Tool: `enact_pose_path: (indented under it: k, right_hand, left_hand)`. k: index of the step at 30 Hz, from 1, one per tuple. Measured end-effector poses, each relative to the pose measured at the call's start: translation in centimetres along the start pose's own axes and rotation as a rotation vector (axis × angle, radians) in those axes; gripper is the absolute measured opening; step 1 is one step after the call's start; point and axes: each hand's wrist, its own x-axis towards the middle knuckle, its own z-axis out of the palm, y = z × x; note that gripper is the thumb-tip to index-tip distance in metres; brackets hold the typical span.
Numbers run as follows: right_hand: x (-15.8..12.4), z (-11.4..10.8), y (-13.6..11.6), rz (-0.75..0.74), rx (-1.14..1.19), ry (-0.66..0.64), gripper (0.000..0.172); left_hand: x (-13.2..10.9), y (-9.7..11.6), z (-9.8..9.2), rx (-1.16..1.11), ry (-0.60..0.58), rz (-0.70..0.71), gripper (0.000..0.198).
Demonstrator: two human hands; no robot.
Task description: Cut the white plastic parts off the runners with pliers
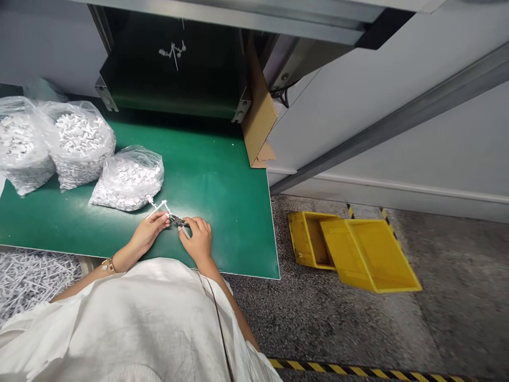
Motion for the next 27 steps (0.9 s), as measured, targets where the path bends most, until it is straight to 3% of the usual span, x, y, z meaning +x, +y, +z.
enact_pose_path:
  k: [27]
  right_hand:
    - [-0.1,0.22,0.39,-0.046,-0.032,0.007,0.016]
  left_hand:
    - [-0.62,0.41,-0.17,0.214,0.002,0.09,0.031]
